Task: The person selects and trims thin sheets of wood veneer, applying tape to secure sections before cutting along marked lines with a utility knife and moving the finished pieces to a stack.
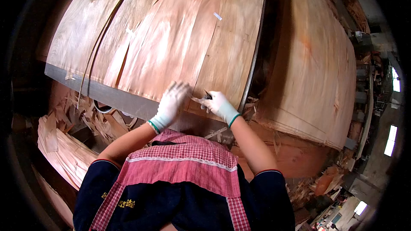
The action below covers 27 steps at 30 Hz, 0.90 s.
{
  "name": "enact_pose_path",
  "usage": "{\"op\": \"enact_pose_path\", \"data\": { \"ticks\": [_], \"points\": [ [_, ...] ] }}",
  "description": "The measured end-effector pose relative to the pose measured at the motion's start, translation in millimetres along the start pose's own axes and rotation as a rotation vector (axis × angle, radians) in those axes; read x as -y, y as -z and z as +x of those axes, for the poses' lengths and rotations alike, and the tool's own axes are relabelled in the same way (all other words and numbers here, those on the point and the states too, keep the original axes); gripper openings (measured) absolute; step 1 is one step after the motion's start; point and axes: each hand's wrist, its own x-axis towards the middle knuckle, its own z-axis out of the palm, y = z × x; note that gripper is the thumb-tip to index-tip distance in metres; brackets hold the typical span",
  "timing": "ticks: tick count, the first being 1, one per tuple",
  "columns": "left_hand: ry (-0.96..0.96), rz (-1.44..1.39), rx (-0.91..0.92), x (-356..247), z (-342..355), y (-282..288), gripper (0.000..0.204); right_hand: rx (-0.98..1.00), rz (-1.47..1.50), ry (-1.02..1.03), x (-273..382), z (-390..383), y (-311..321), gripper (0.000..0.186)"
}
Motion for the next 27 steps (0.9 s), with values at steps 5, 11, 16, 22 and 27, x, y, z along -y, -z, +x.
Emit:
{"op": "enact_pose_path", "data": {
  "ticks": [5,11,16,22,27],
  "points": [
    [-0.04,-0.041,0.196,-18,-28,-18,0.057,0.035,-0.408,0.163,-6,-8,7,0.017],
    [0.112,-0.176,0.213,-5,25,-9,0.052,-0.137,0.098,0.246,12,45,49,0.013],
    [-0.023,0.03,0.13,21,55,-23,0.066,-0.156,0.11,0.195,26,69,17,0.02],
    [0.122,-0.309,0.235,17,65,0,0.063,-0.359,-0.48,0.313,73,37,69,0.024],
    [0.652,-1.802,-0.046,6,23,42,0.036,-0.173,-0.452,0.542,81,-2,-15,0.012]
  ]
}}
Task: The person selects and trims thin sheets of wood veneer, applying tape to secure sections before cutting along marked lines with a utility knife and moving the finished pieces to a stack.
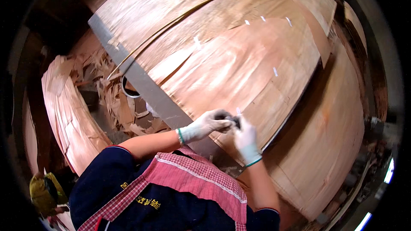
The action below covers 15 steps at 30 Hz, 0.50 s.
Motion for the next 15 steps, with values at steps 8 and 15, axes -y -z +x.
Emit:
{"op": "enact_pose_path", "data": {
  "ticks": [8,15],
  "points": [
    [-0.266,0.408,-0.829,-56,-79,116,0.014,0.218,0.314,-0.119,43,33,-111,0.013],
    [-0.68,1.521,-1.256,-114,-36,246,0.013,0.324,0.458,-0.24,60,98,-174,0.008]
  ]
}}
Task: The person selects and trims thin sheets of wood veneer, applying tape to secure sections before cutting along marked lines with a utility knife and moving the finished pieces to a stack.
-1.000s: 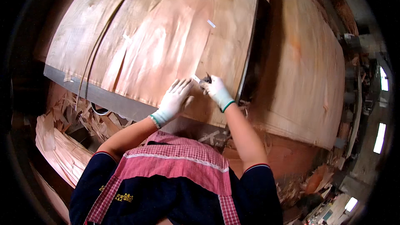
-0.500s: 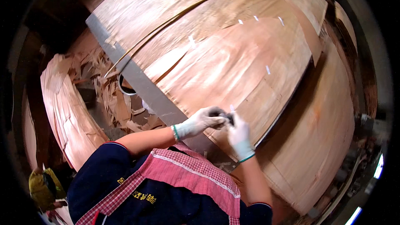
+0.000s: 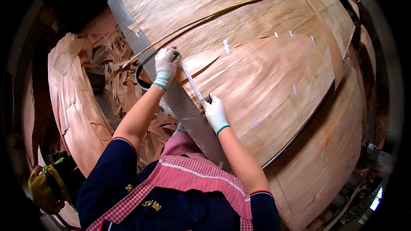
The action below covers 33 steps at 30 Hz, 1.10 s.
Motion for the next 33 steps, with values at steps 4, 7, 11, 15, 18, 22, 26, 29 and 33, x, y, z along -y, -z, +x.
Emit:
{"op": "enact_pose_path", "data": {
  "ticks": [4,7,11,15,18,22,26,29,33],
  "points": [
    [0.202,0.052,-0.04,5,12,-13,0.02,-0.01,0.116,-0.094,-10,11,-8,0.011],
    [0.121,0.141,0.035,-13,-6,-4,0.03,-0.068,0.119,-0.005,-22,10,-13,0.012],
    [0.032,0.261,0.372,-41,-54,8,0.072,-0.042,0.113,-0.074,-9,17,-4,0.011],
    [-0.025,0.14,0.415,-47,-72,10,0.062,-0.099,-0.931,0.274,34,44,37,0.017],
    [-0.004,0.192,0.49,-49,-60,1,0.059,-0.142,-0.552,0.175,50,75,58,0.014],
    [-0.272,-0.025,0.433,-64,-41,-20,0.056,-0.021,0.092,-0.014,40,100,47,0.012],
    [-0.323,0.069,0.554,-70,-34,-29,0.051,-0.041,-0.335,0.064,51,121,59,0.016],
    [-0.24,0.078,0.645,-69,-20,-34,0.045,-0.17,-0.793,0.232,77,145,80,0.04],
    [-0.23,0.01,0.451,-62,13,-47,0.047,-0.016,-0.138,0.145,85,170,63,0.063]
  ]
}}
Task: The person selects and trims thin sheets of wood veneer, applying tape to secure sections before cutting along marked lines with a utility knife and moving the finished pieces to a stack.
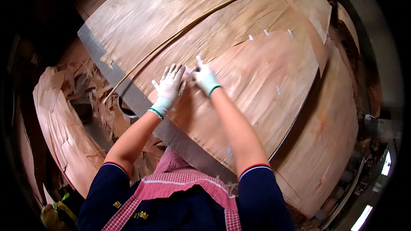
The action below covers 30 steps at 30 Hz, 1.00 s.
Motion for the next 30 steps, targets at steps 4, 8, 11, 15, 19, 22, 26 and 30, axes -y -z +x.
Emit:
{"op": "enact_pose_path", "data": {
  "ticks": [4,8,11,15,19,22,26,30],
  "points": [
    [-0.078,0.049,0.199,7,16,-4,0.056,-0.092,-0.523,0.159,5,17,-8,0.051],
    [-0.066,0.161,0.242,5,34,-7,0.044,0.049,-0.864,0.123,31,30,29,0.021],
    [-0.027,0.138,-0.03,8,59,-1,0.037,0.19,-0.192,-0.101,41,28,46,0.012],
    [0.03,-0.019,-0.234,18,69,14,0.032,0.267,0.097,-0.098,21,2,30,0.018],
    [-0.164,0.004,0.152,19,46,12,0.041,0.052,0.381,-0.113,-7,-17,3,0.033],
    [-0.22,0.074,0.218,18,35,1,0.053,0.004,0.164,-0.046,-7,-6,0,0.082],
    [-0.246,0.077,0.234,20,38,1,0.05,-0.081,-0.776,0.126,9,19,59,0.031],
    [-0.219,0.028,0.235,12,63,14,0.042,-0.216,-0.439,-0.002,15,23,165,0.027]
  ]
}}
